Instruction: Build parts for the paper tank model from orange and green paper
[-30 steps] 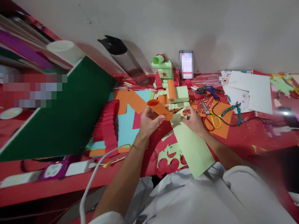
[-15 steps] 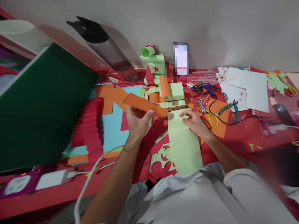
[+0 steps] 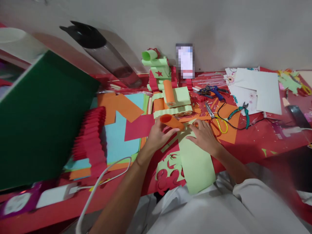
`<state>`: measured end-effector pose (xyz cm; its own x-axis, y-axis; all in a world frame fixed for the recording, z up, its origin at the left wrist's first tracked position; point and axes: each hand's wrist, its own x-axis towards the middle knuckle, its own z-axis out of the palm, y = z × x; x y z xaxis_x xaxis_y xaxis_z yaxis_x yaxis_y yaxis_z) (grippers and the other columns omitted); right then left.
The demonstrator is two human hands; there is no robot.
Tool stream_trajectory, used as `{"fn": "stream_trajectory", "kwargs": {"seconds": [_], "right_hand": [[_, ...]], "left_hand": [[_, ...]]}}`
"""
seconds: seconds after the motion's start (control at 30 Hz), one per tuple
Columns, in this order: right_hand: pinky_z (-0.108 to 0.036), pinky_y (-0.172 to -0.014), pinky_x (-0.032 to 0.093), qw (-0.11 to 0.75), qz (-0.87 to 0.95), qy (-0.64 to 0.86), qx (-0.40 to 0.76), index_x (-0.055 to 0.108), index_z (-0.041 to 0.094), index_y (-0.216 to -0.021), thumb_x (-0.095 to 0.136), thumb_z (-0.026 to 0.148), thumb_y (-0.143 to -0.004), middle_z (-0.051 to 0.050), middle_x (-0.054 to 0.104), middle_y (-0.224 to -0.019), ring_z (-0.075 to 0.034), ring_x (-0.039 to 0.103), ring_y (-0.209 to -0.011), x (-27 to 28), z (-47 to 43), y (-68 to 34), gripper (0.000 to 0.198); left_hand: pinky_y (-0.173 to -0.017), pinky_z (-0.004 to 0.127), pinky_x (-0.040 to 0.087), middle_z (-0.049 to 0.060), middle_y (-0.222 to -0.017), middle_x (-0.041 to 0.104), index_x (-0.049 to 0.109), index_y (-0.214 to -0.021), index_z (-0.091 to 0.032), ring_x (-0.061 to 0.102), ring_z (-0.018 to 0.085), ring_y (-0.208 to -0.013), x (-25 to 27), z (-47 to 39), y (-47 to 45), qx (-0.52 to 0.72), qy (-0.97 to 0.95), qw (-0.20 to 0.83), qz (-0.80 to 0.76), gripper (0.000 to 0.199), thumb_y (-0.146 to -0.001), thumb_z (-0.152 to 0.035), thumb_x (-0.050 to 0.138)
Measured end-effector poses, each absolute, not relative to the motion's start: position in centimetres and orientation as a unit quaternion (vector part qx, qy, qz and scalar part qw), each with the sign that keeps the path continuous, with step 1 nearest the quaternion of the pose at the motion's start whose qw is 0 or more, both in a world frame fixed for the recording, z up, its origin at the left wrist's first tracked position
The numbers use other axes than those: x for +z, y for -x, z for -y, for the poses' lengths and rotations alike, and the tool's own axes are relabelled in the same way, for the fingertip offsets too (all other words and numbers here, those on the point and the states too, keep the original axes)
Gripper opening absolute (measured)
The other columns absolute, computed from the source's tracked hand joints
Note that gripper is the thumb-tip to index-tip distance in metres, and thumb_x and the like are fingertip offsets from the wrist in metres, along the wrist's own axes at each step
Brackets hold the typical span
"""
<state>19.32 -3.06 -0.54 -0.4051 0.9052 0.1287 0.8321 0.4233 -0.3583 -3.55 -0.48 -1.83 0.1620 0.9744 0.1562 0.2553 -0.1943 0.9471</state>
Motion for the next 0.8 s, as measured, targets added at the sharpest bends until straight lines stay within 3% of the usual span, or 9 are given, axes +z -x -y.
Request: {"fn": "stream_trajectory", "kwargs": {"seconds": [0.13,0.23,0.33,0.5,0.63,0.8], "right_hand": [[-0.055,-0.1,0.047,0.128,0.851,0.507,0.051,0.07,0.022,-0.132,0.072,0.053,-0.094,-0.023,0.055,-0.142,-0.04,0.056,-0.123,0.0,3.0,-19.4,0.049],[-0.053,-0.096,0.047,0.149,0.86,0.488,0.034,0.075,0.022,-0.12,0.073,0.044,-0.095,-0.021,0.058,-0.143,-0.037,0.06,-0.115,1.1,1.9,-20.3,0.034],[-0.05,-0.099,0.046,0.206,0.846,0.492,0.033,0.075,0.023,-0.114,0.064,0.034,-0.101,-0.015,0.064,-0.134,-0.032,0.061,-0.11,2.2,0.0,-22.0,0.021],[-0.048,-0.094,0.047,0.255,0.817,0.513,0.069,0.074,0.023,-0.11,0.058,0.028,-0.102,-0.011,0.073,-0.112,-0.03,0.063,-0.103,2.5,-2.8,-25.0,0.019],[-0.048,-0.095,0.047,0.226,0.825,0.5,0.14,0.073,0.026,-0.117,0.061,0.028,-0.101,-0.009,0.078,-0.111,-0.03,0.063,-0.099,1.5,-2.9,-26.1,0.02],[-0.046,-0.093,0.045,0.162,0.857,0.472,0.125,0.075,0.024,-0.119,0.053,0.025,-0.106,-0.007,0.079,-0.118,-0.029,0.062,-0.102,0.2,-2.5,-25.4,0.025]], "left_hand": [[-0.103,0.046,0.058,0.009,-0.125,0.074,0.064,-0.129,-0.024,0.071,0.031,-0.119,-1.0,1.1,4.1,0.325,-0.734,0.369,-0.469,0.047,-0.091,-0.051,0.074],[-0.101,0.045,0.059,0.009,-0.129,0.074,0.064,-0.133,-0.026,0.071,0.031,-0.119,-0.3,1.4,4.3,0.3,-0.759,0.366,-0.448,0.045,-0.096,-0.051,0.069],[-0.102,0.045,0.059,0.008,-0.132,0.073,0.061,-0.137,-0.028,0.071,0.031,-0.121,-0.3,1.6,4.4,0.307,-0.762,0.367,-0.437,0.048,-0.096,-0.051,0.07],[-0.109,0.051,0.056,0.01,-0.143,0.069,0.049,-0.152,-0.034,0.066,0.033,-0.133,-0.9,1.7,4.9,0.317,-0.763,0.36,-0.433,0.069,-0.091,-0.049,0.076],[-0.109,0.052,0.057,0.008,-0.141,0.07,0.044,-0.155,-0.038,0.068,0.032,-0.13,-1.4,1.7,5.2,0.307,-0.771,0.361,-0.426,0.07,-0.093,-0.042,0.075],[-0.106,0.048,0.06,0.005,-0.139,0.072,0.055,-0.149,-0.035,0.07,0.03,-0.127,-2.2,1.6,5.1,0.28,-0.784,0.346,-0.432,0.058,-0.094,-0.034,0.072]]}}
